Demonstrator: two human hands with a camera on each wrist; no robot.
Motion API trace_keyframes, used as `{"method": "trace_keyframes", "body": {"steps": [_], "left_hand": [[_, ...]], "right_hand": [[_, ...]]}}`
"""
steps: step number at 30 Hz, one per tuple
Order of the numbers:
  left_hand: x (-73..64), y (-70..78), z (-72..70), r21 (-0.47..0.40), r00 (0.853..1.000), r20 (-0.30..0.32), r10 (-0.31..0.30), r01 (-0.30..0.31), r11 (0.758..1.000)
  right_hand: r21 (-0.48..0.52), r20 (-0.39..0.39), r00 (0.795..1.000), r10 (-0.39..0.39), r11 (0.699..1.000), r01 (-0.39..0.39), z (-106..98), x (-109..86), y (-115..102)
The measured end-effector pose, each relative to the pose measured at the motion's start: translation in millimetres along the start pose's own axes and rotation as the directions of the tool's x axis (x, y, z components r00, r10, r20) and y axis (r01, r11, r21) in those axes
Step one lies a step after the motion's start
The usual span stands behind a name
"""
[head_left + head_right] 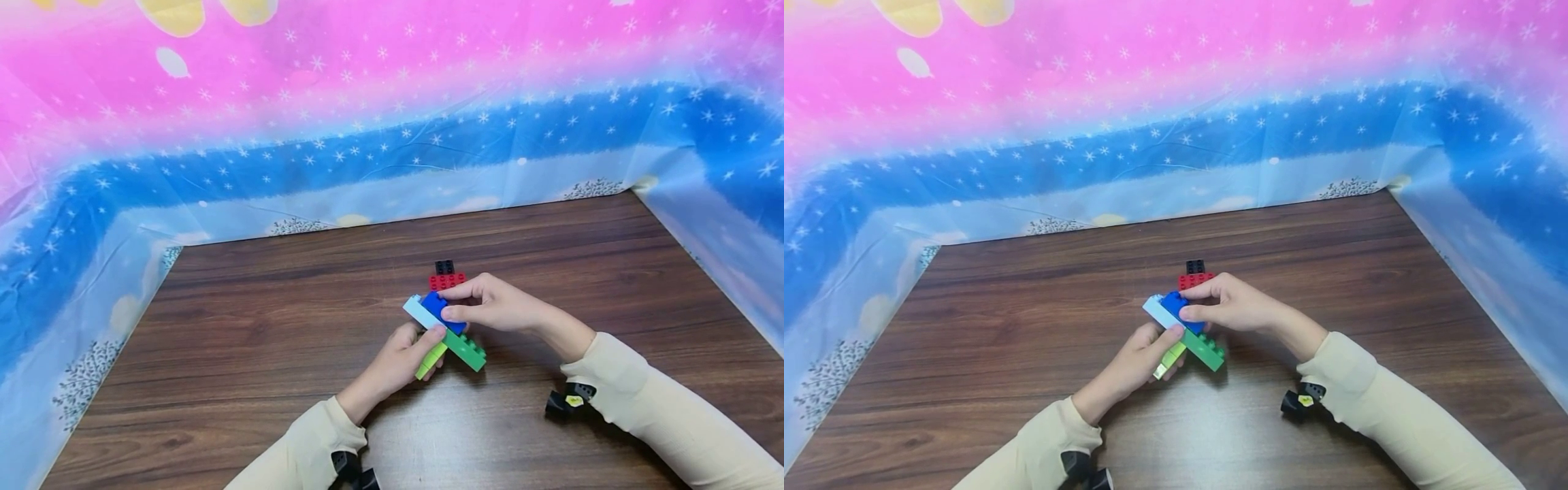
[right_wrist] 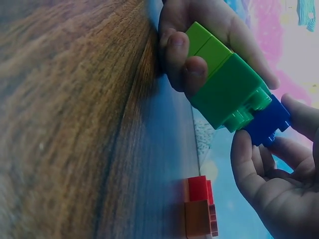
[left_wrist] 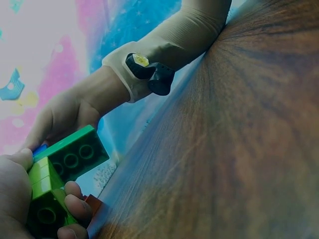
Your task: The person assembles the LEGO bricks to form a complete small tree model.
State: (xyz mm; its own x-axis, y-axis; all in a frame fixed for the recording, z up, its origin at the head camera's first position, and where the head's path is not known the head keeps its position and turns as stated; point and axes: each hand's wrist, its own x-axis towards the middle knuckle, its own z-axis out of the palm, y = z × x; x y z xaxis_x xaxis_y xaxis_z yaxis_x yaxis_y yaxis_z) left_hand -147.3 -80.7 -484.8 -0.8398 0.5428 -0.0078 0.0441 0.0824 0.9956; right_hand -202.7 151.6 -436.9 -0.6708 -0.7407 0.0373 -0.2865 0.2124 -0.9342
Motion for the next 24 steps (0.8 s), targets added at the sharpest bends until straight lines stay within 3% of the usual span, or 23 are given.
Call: {"method": "trace_keyframes", "body": {"steps": [7, 15, 24], "left_hand": [[-0.2, -0.6, 0.8, 0.021, 0.999, -0.039, -0.020, 0.021, 1.000], [-2.5, 1.7, 1.2, 0.025, 0.998, -0.043, -0.048, 0.049, 0.998], [-0.9, 0.2, 0.6, 0.020, 1.000, 0.007, 0.013, -0.013, 1.000]], "right_hand": [[0.052, -0.014, 1.000, 0.015, 0.999, -0.014, 2.4, 0.7, 1.5], [-0.035, -0.035, 0.999, 0.018, 0.999, -0.019, 3.8, 0.1, -1.4], [-0.008, 0.017, 1.000, -0.019, 1.000, 0.019, 0.2, -1.2, 0.0]]}}
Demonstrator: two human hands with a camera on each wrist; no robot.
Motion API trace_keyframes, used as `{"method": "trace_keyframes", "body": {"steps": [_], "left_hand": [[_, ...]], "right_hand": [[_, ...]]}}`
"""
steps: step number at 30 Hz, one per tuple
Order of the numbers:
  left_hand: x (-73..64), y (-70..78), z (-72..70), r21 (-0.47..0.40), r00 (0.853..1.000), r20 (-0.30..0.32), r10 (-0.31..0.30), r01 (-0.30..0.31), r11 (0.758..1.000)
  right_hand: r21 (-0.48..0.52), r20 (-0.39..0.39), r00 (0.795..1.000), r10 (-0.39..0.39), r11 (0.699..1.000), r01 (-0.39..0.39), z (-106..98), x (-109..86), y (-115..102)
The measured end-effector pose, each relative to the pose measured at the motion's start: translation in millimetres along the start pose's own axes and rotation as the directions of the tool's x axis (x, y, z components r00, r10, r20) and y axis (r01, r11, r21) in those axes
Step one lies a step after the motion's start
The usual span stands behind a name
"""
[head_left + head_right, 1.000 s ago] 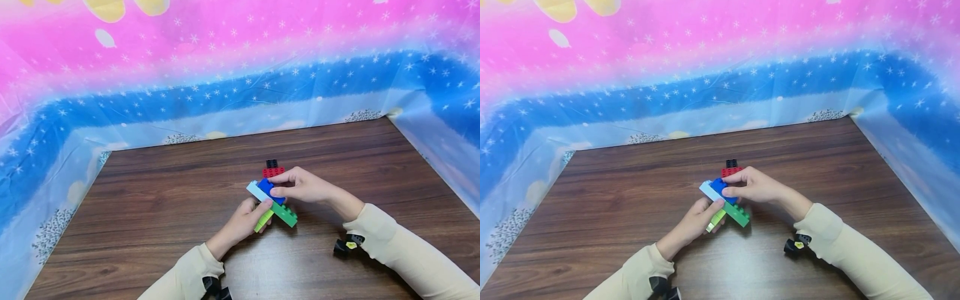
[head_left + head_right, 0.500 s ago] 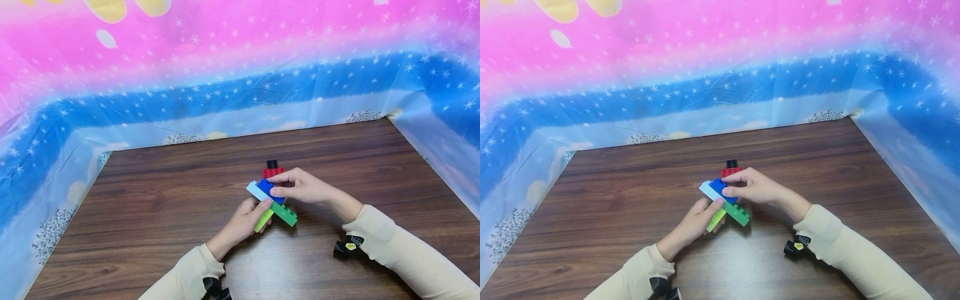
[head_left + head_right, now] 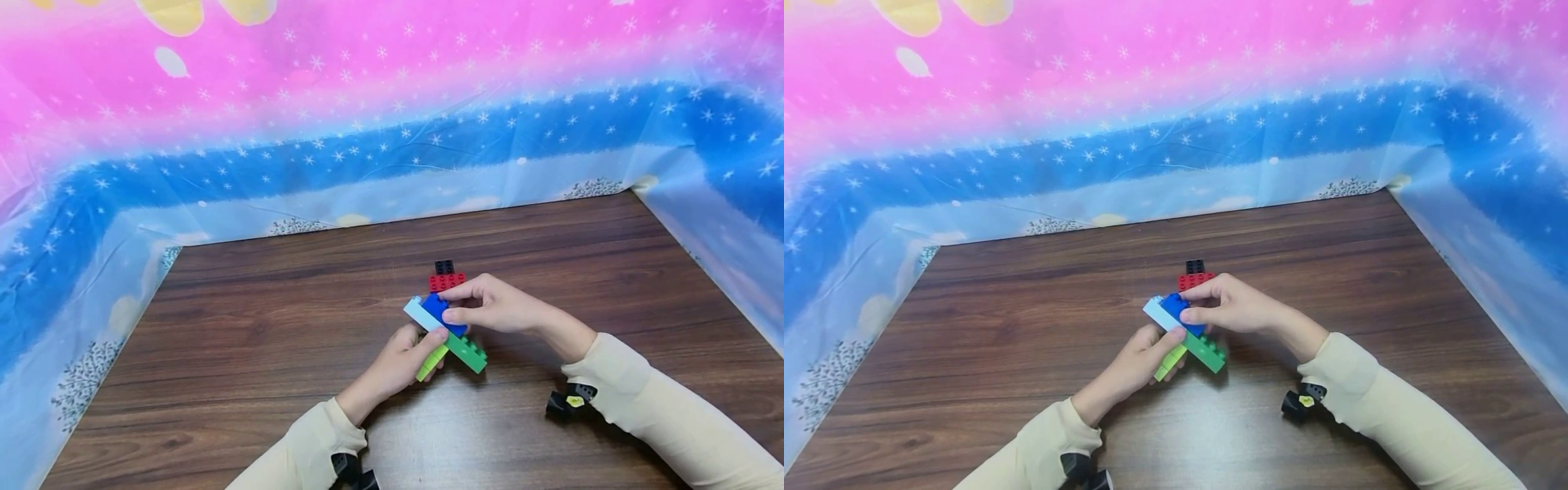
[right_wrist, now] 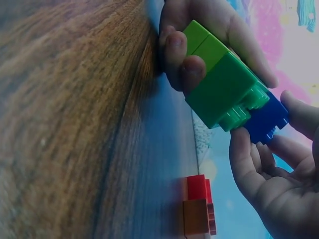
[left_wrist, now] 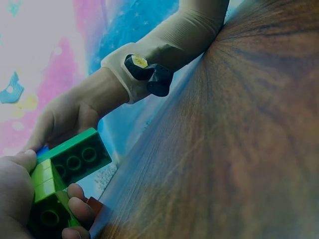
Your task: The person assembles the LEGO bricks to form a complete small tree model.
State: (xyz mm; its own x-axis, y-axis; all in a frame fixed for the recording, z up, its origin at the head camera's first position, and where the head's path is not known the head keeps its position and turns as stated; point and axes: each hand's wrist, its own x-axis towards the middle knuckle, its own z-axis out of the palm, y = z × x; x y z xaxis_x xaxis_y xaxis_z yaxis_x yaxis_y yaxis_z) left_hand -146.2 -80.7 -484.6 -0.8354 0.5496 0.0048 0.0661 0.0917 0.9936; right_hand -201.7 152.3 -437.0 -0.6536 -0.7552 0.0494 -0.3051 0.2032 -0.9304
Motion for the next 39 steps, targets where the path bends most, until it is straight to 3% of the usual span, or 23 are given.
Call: {"method": "trace_keyframes", "body": {"steps": [19, 30, 35, 39], "left_hand": [[-0.5, 0.1, -0.4, 0.030, 1.000, -0.020, -0.021, 0.021, 0.999], [-0.1, -2.0, 0.7, -0.007, 0.999, -0.025, -0.030, 0.030, 1.000], [1.0, -1.4, 1.4, -0.049, 0.999, -0.037, -0.031, 0.029, 0.998], [0.0, -0.9, 1.0, -0.095, 0.999, -0.046, -0.018, 0.014, 0.995]], "right_hand": [[0.024, -0.043, 0.999, 0.002, 1.000, -0.001, 3.6, 2.0, 2.1], [0.006, -0.092, 0.995, 0.031, 1.000, -0.031, 5.6, 1.7, 2.4], [-0.143, -0.189, 0.978, -0.084, 0.988, 0.057, 4.0, 2.2, 2.3], [-0.373, -0.298, 0.930, -0.217, 0.923, 0.096, -3.9, 2.0, 5.1]]}}
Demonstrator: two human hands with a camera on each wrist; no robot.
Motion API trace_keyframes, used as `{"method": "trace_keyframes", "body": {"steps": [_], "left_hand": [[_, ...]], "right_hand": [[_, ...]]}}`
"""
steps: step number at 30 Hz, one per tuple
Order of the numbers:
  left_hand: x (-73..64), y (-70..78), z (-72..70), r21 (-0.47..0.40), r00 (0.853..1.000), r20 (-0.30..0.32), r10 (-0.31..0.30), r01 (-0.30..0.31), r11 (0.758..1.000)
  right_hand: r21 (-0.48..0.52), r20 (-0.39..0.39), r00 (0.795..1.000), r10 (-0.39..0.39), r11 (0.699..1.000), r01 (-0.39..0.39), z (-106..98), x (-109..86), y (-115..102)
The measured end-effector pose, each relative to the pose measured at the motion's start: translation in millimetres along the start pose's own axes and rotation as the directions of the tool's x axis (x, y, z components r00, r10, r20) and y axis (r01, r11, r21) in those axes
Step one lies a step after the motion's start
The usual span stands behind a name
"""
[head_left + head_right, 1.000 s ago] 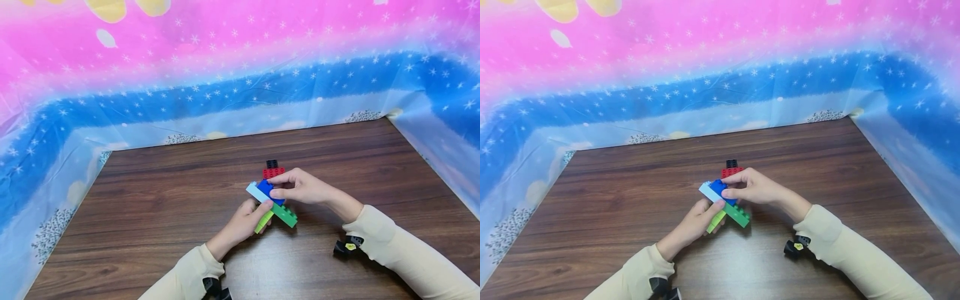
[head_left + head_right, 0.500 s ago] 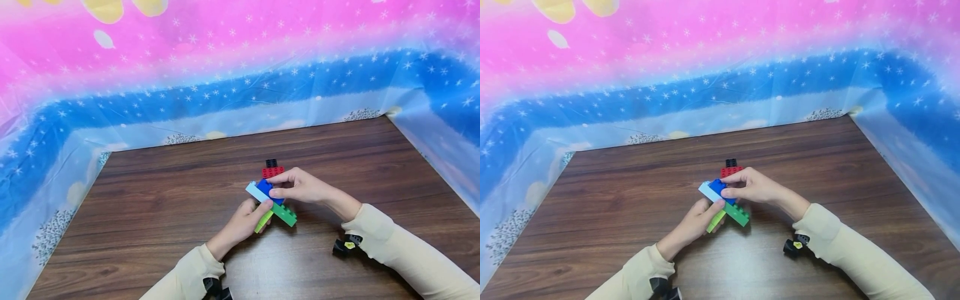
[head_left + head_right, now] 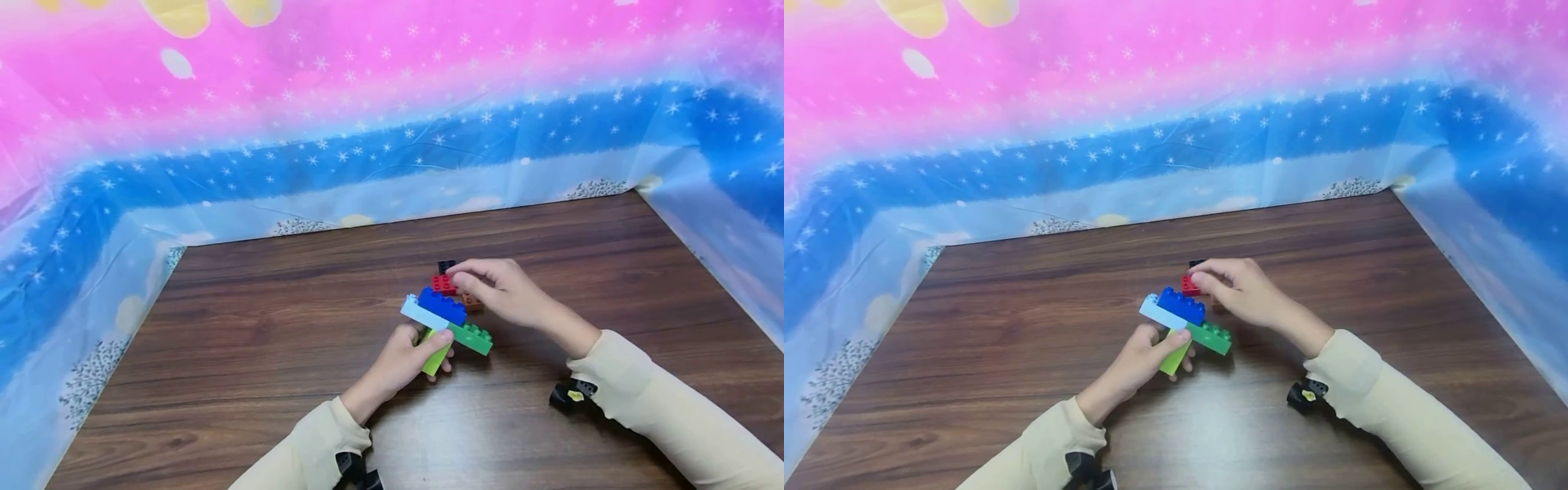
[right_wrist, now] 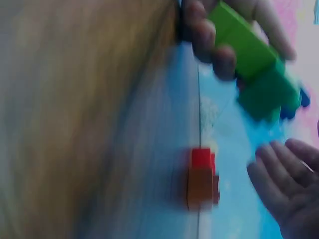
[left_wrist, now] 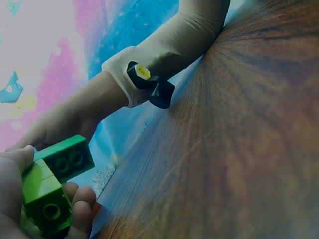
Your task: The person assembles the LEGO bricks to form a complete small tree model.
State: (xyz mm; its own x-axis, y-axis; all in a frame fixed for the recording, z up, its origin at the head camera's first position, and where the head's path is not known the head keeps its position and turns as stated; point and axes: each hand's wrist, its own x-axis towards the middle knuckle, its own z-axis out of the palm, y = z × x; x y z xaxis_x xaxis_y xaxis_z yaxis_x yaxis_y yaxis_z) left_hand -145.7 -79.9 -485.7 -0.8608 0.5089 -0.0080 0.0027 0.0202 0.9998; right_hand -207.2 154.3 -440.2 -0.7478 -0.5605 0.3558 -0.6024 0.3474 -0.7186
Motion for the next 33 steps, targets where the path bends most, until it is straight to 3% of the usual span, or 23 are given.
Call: {"method": "trace_keyframes", "body": {"steps": [3, 7, 15, 20, 27, 33], "left_hand": [[-0.4, -0.1, -0.4, -0.070, 1.000, -0.002, -0.009, 0.009, 0.997], [-1.1, 0.9, -1.6, -0.127, 1.000, -0.014, -0.017, 0.015, 0.992], [-2.0, 2.3, -1.9, -0.053, 0.997, -0.069, -0.037, 0.033, 0.998], [-1.4, 1.2, -0.6, -0.042, 0.997, -0.076, -0.018, 0.015, 0.999], [-1.1, 0.9, 0.0, -0.046, 0.998, -0.047, 0.029, -0.031, 0.998], [-1.3, 2.5, 0.0, -0.029, 0.998, -0.059, -0.006, 0.004, 1.000]], "right_hand": [[-0.196, -0.041, 0.998, -0.039, 0.980, 0.030, -7, 0.0, 6], [-0.372, 0.026, 0.999, -0.042, 0.927, 0.049, -14, -1.4, 10], [-0.471, 0.173, 0.980, 0.100, 0.882, -0.007, -12, -2.1, 11], [-0.461, 0.222, 0.966, 0.130, 0.887, -0.014, -10, -3.5, 11], [-0.387, 0.276, 0.952, 0.136, 0.922, -0.019, -11, -4.1, 13], [-0.172, 0.280, 0.950, 0.137, 0.981, -0.091, -17, -3.4, 13]]}}
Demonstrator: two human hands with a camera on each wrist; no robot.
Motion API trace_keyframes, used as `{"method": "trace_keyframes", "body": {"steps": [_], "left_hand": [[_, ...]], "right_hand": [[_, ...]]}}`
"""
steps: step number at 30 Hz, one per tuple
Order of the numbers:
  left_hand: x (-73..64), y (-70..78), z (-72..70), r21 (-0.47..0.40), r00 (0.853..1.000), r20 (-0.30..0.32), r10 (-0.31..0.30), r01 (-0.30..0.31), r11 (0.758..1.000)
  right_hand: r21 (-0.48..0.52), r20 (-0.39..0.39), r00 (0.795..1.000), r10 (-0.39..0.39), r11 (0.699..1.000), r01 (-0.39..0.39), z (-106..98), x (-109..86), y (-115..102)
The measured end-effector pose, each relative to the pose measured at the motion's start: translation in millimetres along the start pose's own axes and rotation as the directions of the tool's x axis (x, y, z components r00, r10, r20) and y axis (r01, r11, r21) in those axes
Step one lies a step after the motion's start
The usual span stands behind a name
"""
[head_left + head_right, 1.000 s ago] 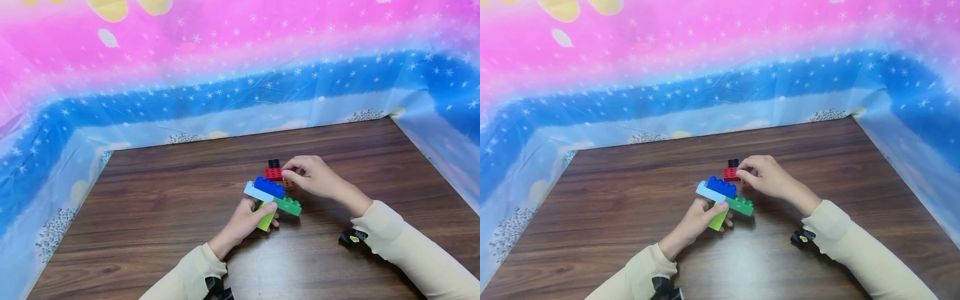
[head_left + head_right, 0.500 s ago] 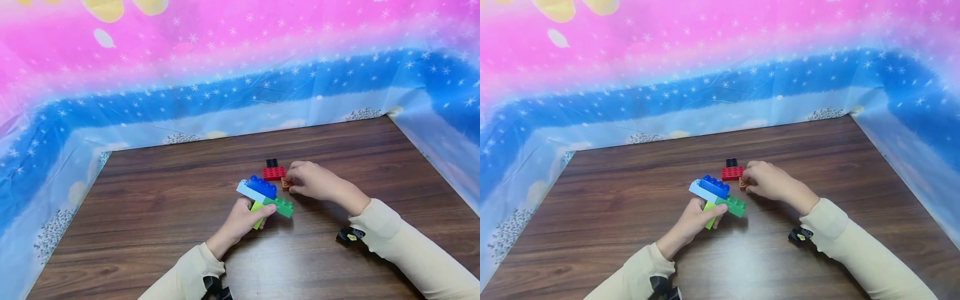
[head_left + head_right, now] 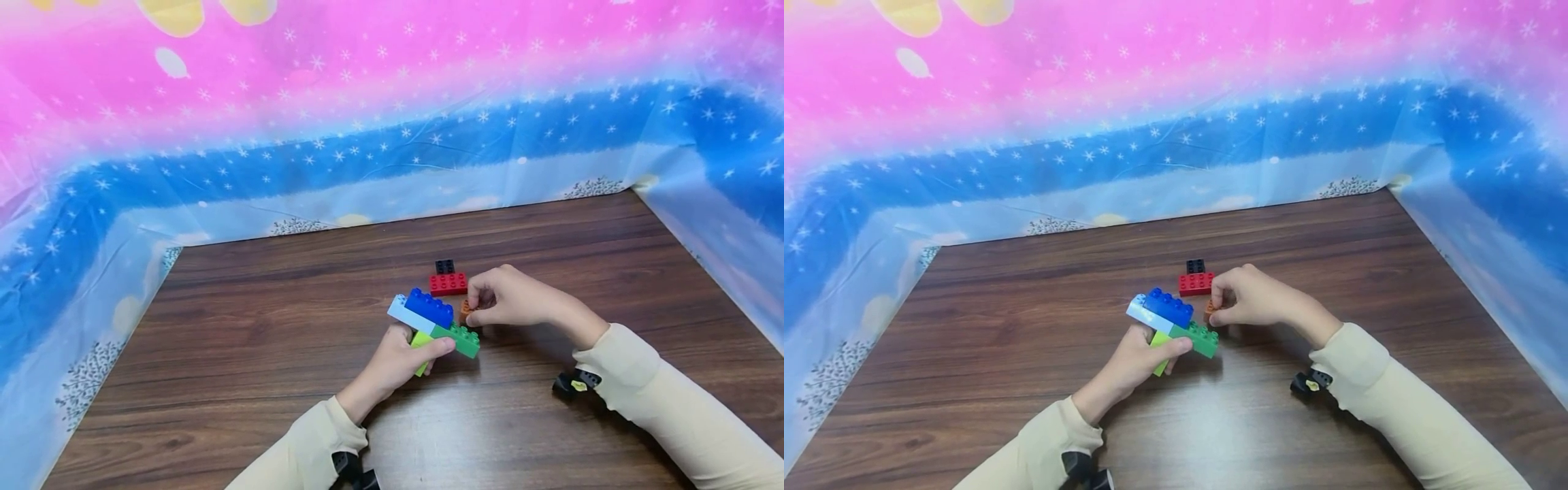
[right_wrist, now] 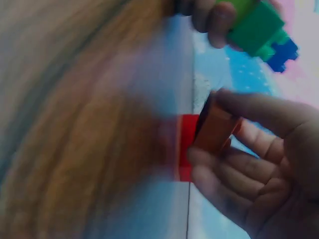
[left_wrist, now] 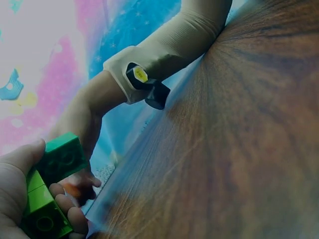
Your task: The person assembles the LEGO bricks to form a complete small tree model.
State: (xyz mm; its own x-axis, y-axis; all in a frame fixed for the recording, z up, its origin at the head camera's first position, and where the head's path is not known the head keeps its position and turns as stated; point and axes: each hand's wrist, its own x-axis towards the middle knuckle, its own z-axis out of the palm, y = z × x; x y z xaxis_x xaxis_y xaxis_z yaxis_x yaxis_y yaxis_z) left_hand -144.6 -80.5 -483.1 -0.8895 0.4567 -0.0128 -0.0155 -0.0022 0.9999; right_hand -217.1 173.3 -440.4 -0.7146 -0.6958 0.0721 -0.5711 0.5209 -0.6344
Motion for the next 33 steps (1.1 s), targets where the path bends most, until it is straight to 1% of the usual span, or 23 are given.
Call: {"method": "trace_keyframes", "body": {"steps": [3, 7, 9, 13, 15, 19, 28, 33], "left_hand": [[0.5, 0.0, -0.1, 0.010, 1.000, -0.005, -0.009, 0.009, 1.000], [0.6, -0.2, -0.3, 0.020, 1.000, -0.012, -0.013, 0.013, 1.000], [0.6, -0.7, -0.5, 0.023, 1.000, -0.016, -0.015, 0.016, 1.000], [0.6, -1.0, -0.4, 0.032, 1.000, -0.022, -0.018, 0.019, 0.999], [0.6, -0.8, -0.2, 0.040, 1.000, -0.025, -0.019, 0.020, 0.999], [1.0, -0.5, 0.0, 0.052, 1.000, -0.021, -0.011, 0.012, 0.999], [1.4, -2.9, -1.0, 0.048, 1.000, -0.012, -0.012, 0.012, 0.999], [1.0, -3.3, -2.3, 0.043, 1.000, -0.013, -0.012, 0.013, 0.999]], "right_hand": [[0.156, 0.010, 1.000, 0.008, 0.988, -0.009, -6, -0.8, -1], [0.305, 0.038, 0.999, 0.002, 0.952, -0.014, -9, -1.4, -2], [0.360, 0.053, 0.999, -0.010, 0.933, -0.009, -10, -1.7, -3], [0.431, 0.073, 0.996, -0.046, 0.902, 0.010, -9, -2.5, -6], [0.449, 0.079, 0.994, -0.074, 0.893, 0.031, -8, -2.7, -8], [0.458, 0.072, 0.990, -0.124, 0.885, 0.077, -6, -2.8, -11], [0.478, 0.075, 0.987, -0.146, 0.874, 0.093, -3, -1.9, -9], [0.478, 0.070, 0.987, -0.147, 0.873, 0.097, -1, -0.9, -9]]}}
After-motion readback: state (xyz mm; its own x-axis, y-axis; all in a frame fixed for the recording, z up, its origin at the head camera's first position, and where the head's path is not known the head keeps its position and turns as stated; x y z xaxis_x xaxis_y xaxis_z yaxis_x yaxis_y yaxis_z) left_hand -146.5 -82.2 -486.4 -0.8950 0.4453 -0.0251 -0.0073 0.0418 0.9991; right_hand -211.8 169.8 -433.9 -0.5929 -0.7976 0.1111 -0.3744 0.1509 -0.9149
